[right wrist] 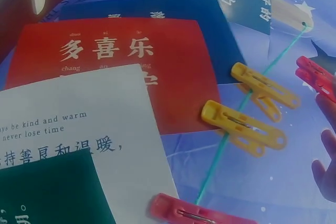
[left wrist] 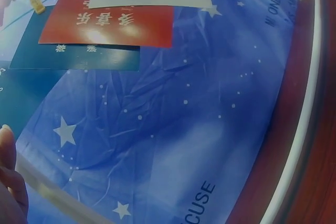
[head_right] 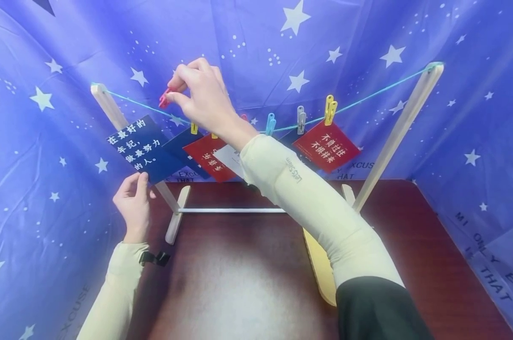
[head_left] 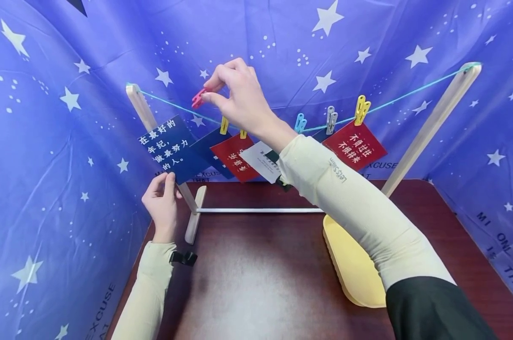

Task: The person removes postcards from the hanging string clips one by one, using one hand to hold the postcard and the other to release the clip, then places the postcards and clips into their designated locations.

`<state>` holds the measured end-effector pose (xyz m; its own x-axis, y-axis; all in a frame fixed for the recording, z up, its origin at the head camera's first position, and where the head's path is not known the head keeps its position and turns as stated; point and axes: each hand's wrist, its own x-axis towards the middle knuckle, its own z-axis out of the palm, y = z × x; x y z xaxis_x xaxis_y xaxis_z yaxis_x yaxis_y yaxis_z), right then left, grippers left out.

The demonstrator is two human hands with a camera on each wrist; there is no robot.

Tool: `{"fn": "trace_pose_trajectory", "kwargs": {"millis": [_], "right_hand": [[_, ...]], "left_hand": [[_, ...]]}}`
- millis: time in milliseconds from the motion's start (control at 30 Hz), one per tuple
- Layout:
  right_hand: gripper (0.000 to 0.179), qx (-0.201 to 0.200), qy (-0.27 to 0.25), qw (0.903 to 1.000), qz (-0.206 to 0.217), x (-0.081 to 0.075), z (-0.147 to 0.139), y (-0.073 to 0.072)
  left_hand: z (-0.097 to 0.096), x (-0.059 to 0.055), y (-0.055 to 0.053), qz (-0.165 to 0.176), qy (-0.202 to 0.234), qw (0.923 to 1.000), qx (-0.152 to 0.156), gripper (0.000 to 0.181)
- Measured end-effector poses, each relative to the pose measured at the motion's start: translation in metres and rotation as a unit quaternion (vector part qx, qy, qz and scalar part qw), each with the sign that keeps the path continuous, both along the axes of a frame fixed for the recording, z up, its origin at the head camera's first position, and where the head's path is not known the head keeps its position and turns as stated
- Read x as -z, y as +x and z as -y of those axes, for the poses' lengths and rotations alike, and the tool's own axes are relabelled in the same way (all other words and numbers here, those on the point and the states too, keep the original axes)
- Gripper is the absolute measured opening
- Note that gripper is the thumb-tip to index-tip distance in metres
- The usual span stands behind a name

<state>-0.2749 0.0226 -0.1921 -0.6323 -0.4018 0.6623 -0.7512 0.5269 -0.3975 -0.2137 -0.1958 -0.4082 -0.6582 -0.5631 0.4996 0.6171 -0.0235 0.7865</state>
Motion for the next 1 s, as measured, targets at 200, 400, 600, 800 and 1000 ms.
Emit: {"fn": "trace_pose_trajectory", "kwargs": {"millis": [200,400,600,800,1000], "right_hand": [[0.018,-0.003,-0.014,0.9998,-0.013,0.002,-0.008,0.004],[0.019,-0.003,-0.022,0.9996,-0.015,0.006,-0.020,0.013],[0.018,-0.001,-0.021,0.9996,-0.021,0.009,-0.029,0.017],[0.017,-0.003,-0.017,0.9996,-0.024,0.010,-0.034,0.020],[0.018,-0.003,-0.011,0.9994,-0.034,0.011,-0.043,0.023]], "left_hand": [[0.001,0.000,0.000,-0.004,0.000,1.0000,-0.006,0.011],[0.002,-0.002,0.005,-0.004,0.000,1.0000,-0.008,0.009],[0.004,-0.005,0.009,-0.010,-0.004,0.9999,-0.010,0.006],[0.007,-0.006,0.013,-0.008,-0.025,0.9996,-0.012,0.012],[0.008,-0.007,0.016,-0.002,-0.035,0.9992,-0.022,0.010]]}}
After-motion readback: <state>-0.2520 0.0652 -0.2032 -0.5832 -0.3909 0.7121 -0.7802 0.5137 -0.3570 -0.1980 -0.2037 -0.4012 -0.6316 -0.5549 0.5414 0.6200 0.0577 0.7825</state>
